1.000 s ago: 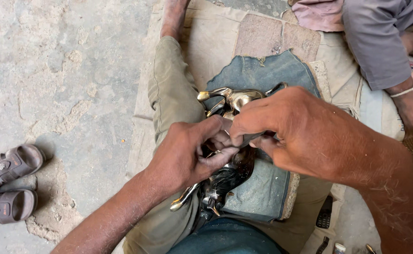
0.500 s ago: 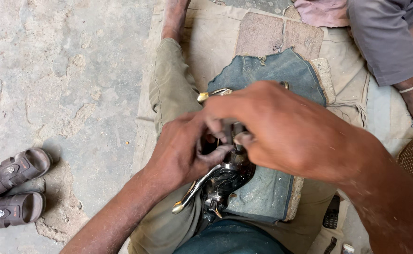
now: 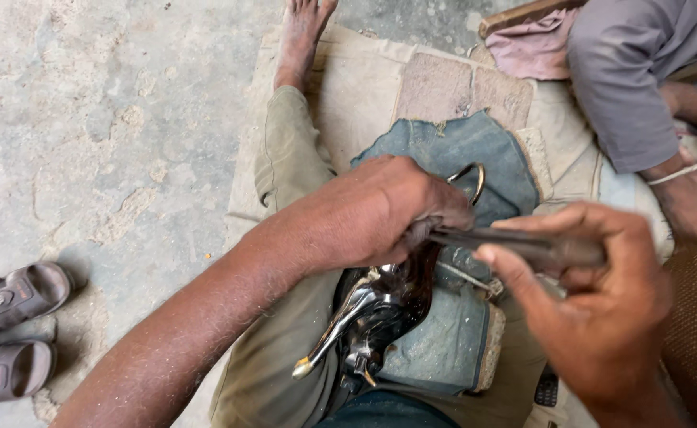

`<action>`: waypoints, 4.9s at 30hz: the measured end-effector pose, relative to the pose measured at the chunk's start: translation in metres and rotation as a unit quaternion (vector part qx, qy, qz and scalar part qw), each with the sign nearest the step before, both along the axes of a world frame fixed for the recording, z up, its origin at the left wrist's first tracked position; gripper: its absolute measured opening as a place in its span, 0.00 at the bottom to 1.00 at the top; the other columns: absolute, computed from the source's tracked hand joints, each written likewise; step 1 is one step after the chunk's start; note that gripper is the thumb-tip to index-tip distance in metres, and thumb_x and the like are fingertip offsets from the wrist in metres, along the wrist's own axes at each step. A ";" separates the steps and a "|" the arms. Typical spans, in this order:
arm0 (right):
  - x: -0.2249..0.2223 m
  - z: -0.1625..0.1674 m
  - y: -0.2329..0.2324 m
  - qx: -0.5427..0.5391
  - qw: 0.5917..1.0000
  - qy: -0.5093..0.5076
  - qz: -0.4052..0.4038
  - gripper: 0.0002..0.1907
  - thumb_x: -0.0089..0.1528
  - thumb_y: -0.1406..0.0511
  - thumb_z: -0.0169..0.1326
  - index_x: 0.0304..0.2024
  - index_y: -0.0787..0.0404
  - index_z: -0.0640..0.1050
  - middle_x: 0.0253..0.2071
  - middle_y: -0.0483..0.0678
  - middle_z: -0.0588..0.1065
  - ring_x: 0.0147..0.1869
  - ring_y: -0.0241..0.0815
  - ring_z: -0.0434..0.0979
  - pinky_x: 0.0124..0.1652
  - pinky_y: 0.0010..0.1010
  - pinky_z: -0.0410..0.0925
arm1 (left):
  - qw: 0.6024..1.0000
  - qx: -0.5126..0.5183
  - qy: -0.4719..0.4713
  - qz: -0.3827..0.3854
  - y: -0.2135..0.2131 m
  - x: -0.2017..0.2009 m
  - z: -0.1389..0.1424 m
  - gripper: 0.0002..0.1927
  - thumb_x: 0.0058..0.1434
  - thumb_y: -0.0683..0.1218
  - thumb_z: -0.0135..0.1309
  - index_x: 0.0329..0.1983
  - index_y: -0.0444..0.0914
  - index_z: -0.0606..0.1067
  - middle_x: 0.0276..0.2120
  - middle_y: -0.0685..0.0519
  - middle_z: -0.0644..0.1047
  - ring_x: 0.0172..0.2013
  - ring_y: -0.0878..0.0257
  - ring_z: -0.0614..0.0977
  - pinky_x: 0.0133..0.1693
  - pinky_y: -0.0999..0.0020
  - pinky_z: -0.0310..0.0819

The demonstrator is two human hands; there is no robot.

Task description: The person sits on the floor and uses a small metal file to rub and smooth the surface of a shiny metallic figurine. They rotate the object frequently to access different areas, focusing on the body and limbs of the figurine.

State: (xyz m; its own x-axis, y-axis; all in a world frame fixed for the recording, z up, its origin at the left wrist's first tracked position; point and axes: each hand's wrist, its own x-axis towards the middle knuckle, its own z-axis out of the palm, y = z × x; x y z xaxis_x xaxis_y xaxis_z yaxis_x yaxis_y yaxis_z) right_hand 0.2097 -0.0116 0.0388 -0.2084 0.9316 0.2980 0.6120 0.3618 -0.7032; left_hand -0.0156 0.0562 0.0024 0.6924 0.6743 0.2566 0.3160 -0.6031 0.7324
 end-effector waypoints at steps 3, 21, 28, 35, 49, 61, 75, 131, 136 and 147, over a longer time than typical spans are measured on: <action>-0.003 0.012 0.040 0.038 0.998 -0.022 0.048 0.18 0.63 0.75 0.60 0.51 0.71 0.67 0.37 0.58 0.79 0.41 0.42 0.85 0.36 0.26 0.78 | 0.999 0.003 -0.025 0.021 0.010 0.000 0.002 0.16 0.50 0.39 0.63 0.44 0.39 0.80 0.33 0.49 0.84 0.33 0.56 0.86 0.36 0.57 0.80; -0.037 0.003 0.086 0.027 0.978 -0.162 0.127 0.25 0.63 0.68 0.65 0.58 0.67 0.71 0.32 0.51 0.81 0.34 0.37 0.86 0.25 0.21 0.76 | 0.992 -0.046 -0.109 0.036 0.031 -0.015 -0.043 0.16 0.65 0.46 0.59 0.53 0.35 0.73 0.34 0.46 0.84 0.36 0.55 0.89 0.38 0.60 0.84; -0.034 0.002 0.085 0.009 0.979 -0.163 0.123 0.24 0.63 0.68 0.64 0.58 0.66 0.71 0.30 0.51 0.81 0.34 0.37 0.87 0.24 0.21 0.76 | 0.994 -0.059 -0.089 0.036 0.029 -0.016 -0.042 0.15 0.65 0.47 0.59 0.51 0.37 0.73 0.33 0.48 0.85 0.35 0.57 0.89 0.36 0.60 0.84; -0.032 0.001 0.084 0.010 0.980 -0.154 0.129 0.22 0.64 0.69 0.63 0.57 0.67 0.70 0.32 0.52 0.81 0.34 0.38 0.87 0.26 0.22 0.75 | 0.994 -0.024 -0.101 0.039 0.027 -0.014 -0.040 0.15 0.64 0.45 0.59 0.51 0.35 0.73 0.34 0.47 0.85 0.37 0.56 0.89 0.37 0.59 0.84; -0.010 -0.024 0.003 0.051 0.995 -0.081 0.029 0.18 0.62 0.72 0.63 0.52 0.71 0.74 0.38 0.58 0.82 0.43 0.41 0.88 0.36 0.25 0.77 | 0.993 0.098 0.066 -0.002 0.016 0.009 -0.009 0.08 0.64 0.43 0.55 0.45 0.41 0.81 0.28 0.49 0.83 0.34 0.57 0.87 0.38 0.57 0.82; -0.059 0.041 0.112 -0.143 0.904 -0.368 0.165 0.18 0.63 0.73 0.58 0.52 0.62 0.67 0.28 0.50 0.77 0.30 0.41 0.82 0.29 0.34 0.73 | 0.977 -0.053 -0.043 0.201 0.001 0.000 -0.037 0.09 0.59 0.45 0.64 0.37 0.37 0.76 0.24 0.49 0.81 0.24 0.56 0.84 0.31 0.55 0.79; -0.086 0.056 0.123 -0.108 0.860 -0.325 0.378 0.10 0.51 0.77 0.61 0.32 0.60 0.83 0.25 0.49 0.80 0.24 0.42 0.79 0.25 0.40 0.68 | 0.952 -0.120 -0.164 0.230 -0.016 -0.019 -0.049 0.18 0.59 0.47 0.64 0.46 0.39 0.71 0.29 0.50 0.84 0.28 0.62 0.88 0.30 0.65 0.84; 0.026 -0.140 -0.142 -0.332 0.885 0.323 -0.058 0.11 0.57 0.80 0.59 0.43 0.77 0.81 0.44 0.61 0.81 0.41 0.47 0.85 0.42 0.33 0.81 | 0.955 -0.176 -0.096 0.219 -0.106 0.004 -0.090 0.58 0.51 0.68 0.69 0.81 0.51 0.55 0.78 0.28 0.50 0.78 0.32 0.56 0.71 0.41 0.62; 0.010 -0.120 -0.117 -0.337 0.929 0.132 0.070 0.15 0.58 0.74 0.61 0.48 0.70 0.82 0.37 0.56 0.82 0.36 0.39 0.86 0.34 0.26 0.79 | 0.957 -0.144 -0.115 0.226 -0.102 0.009 -0.098 0.54 0.47 0.65 0.74 0.76 0.51 0.63 0.76 0.32 0.60 0.79 0.34 0.56 0.73 0.41 0.59; -0.017 -0.152 -0.153 -0.395 0.894 0.177 0.115 0.29 0.67 0.67 0.50 0.69 0.64 0.58 0.26 0.46 0.74 0.23 0.30 0.70 0.24 0.22 0.67 | 0.937 -0.148 -0.179 0.262 -0.104 0.009 -0.105 0.50 0.46 0.61 0.75 0.72 0.47 0.70 0.74 0.31 0.60 0.75 0.37 0.62 0.72 0.45 0.62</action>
